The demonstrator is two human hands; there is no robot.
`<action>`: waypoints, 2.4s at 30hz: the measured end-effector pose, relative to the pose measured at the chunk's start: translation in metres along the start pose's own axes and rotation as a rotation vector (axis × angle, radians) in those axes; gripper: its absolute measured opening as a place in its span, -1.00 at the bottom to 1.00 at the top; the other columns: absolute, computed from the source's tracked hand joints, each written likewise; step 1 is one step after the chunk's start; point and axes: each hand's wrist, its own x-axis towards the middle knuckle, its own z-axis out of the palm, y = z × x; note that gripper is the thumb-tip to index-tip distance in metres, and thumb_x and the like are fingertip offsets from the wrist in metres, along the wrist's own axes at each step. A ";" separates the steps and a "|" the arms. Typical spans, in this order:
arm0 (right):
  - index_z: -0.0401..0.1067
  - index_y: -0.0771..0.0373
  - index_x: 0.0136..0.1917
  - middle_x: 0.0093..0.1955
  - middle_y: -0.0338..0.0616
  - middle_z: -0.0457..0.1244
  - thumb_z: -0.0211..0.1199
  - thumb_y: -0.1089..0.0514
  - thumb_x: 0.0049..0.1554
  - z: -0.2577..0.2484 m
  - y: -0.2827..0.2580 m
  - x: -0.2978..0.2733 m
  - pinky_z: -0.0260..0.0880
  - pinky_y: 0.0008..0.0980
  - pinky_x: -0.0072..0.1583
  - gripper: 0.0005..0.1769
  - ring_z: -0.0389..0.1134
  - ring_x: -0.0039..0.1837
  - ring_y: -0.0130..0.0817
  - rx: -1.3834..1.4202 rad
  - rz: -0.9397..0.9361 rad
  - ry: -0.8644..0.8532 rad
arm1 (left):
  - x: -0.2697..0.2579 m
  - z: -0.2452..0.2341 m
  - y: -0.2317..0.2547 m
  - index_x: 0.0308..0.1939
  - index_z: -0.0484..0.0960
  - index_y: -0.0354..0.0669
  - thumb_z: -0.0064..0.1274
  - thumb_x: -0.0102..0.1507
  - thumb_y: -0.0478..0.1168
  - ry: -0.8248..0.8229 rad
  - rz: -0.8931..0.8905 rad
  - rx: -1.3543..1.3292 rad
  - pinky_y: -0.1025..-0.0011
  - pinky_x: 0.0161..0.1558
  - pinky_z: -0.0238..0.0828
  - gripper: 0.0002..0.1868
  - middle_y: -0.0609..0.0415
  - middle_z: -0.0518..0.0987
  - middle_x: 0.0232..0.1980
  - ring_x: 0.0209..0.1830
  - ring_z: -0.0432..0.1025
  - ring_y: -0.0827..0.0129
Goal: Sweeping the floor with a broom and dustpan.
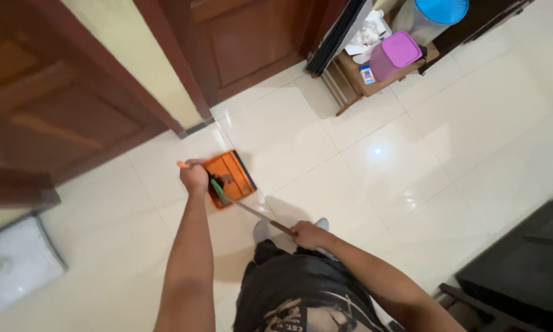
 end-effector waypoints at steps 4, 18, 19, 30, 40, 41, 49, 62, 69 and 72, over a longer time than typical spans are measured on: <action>0.45 0.14 0.39 0.03 0.00 0.39 0.16 0.06 0.18 -0.079 -0.068 -0.069 0.49 -0.19 -0.10 -0.49 0.42 -0.11 -0.19 0.313 0.360 -0.150 | 0.001 -0.004 0.023 -0.40 0.72 -0.11 -0.13 0.16 -0.31 -0.052 -0.173 0.009 0.22 -0.01 0.47 -0.74 -0.09 0.68 -0.24 -0.15 0.55 0.08; 0.55 0.27 0.20 -0.28 0.13 0.41 0.26 0.07 0.09 -0.066 0.148 -0.154 0.49 -0.22 -0.25 -0.57 0.47 -0.35 -0.12 0.488 0.628 0.569 | -0.006 0.041 0.021 -0.23 0.68 -0.27 -0.26 0.14 -0.44 -0.165 -0.214 -0.161 0.26 -0.35 0.38 -0.66 -0.07 0.52 -0.40 -0.45 0.43 0.19; 0.55 0.27 0.20 -0.28 0.13 0.41 0.26 0.07 0.09 -0.075 0.153 -0.166 0.49 -0.22 -0.25 -0.57 0.47 -0.35 -0.12 0.496 0.636 0.569 | -0.014 0.040 0.044 -0.23 0.68 -0.27 -0.26 0.14 -0.44 -0.174 -0.214 -0.153 0.26 -0.35 0.38 -0.66 -0.07 0.52 -0.40 -0.45 0.43 0.19; 0.62 0.53 -0.05 -0.29 0.22 0.44 0.11 0.19 0.08 -0.135 0.295 -0.233 0.52 -0.20 -0.16 -0.62 0.48 -0.33 -0.06 0.442 0.968 0.607 | -0.089 0.117 0.150 -0.13 0.63 -0.35 -0.35 0.12 -0.50 -0.312 -0.212 -0.250 0.37 -0.61 0.20 -0.59 -0.03 0.45 -0.49 -0.67 0.29 0.37; 0.27 0.41 0.35 -0.04 0.36 0.39 0.21 0.20 -0.02 -0.150 0.354 -0.197 0.51 -0.05 0.07 -0.35 0.46 0.03 0.20 0.268 0.823 0.573 | -0.130 0.219 0.129 -0.13 0.64 -0.36 -0.40 0.17 -0.48 -0.370 -0.278 -0.296 0.37 -0.63 0.20 -0.57 0.04 0.37 -0.55 -0.69 0.27 0.35; 0.36 0.47 0.23 -0.05 0.34 0.40 0.19 0.19 0.01 -0.142 0.355 -0.187 0.52 -0.07 0.09 -0.48 0.47 0.02 0.16 0.142 0.734 0.457 | -0.138 0.226 0.129 -0.13 0.64 -0.35 -0.39 0.17 -0.47 -0.382 -0.263 -0.264 0.35 -0.62 0.23 -0.57 0.04 0.39 -0.56 -0.69 0.28 0.34; 0.52 0.44 0.05 0.00 0.26 0.41 0.12 0.26 0.04 -0.155 0.244 -0.169 0.54 -0.07 0.07 -0.66 0.48 0.01 0.10 -0.191 0.390 -0.064 | -0.167 0.306 0.139 -0.24 0.77 -0.19 -0.32 0.14 -0.45 -0.445 -0.033 0.002 0.36 -0.48 0.39 -0.55 -0.01 0.53 -0.49 -0.54 0.45 0.25; 0.56 0.38 0.10 -0.34 -0.03 0.29 0.22 0.21 0.11 -0.199 0.208 -0.229 0.29 -0.20 -0.26 -0.68 0.30 -0.30 -0.22 0.594 0.405 0.085 | -0.170 0.337 0.165 -0.28 0.74 -0.21 -0.19 0.16 -0.39 -0.348 -0.045 0.076 0.18 0.04 0.46 -0.68 -0.18 0.66 -0.17 -0.10 0.54 0.06; 0.51 0.36 0.20 -0.44 -0.24 0.19 0.19 0.15 0.20 -0.249 0.219 -0.272 0.14 -0.42 -0.41 -0.64 0.14 -0.45 -0.49 0.942 0.545 0.195 | -0.171 0.362 0.204 -0.29 0.71 -0.18 -0.25 0.20 -0.38 -0.351 -0.143 0.082 0.12 -0.02 0.51 -0.67 -0.18 0.64 -0.13 -0.07 0.53 0.03; 0.50 0.33 0.22 -0.43 -0.24 0.19 0.18 0.13 0.20 -0.270 0.230 -0.278 0.17 -0.41 -0.41 -0.63 0.15 -0.46 -0.48 0.938 0.595 0.273 | -0.162 0.395 0.187 -0.32 0.70 -0.17 -0.23 0.21 -0.36 -0.342 -0.124 0.087 0.12 -0.04 0.54 -0.69 -0.18 0.64 -0.16 -0.11 0.55 0.02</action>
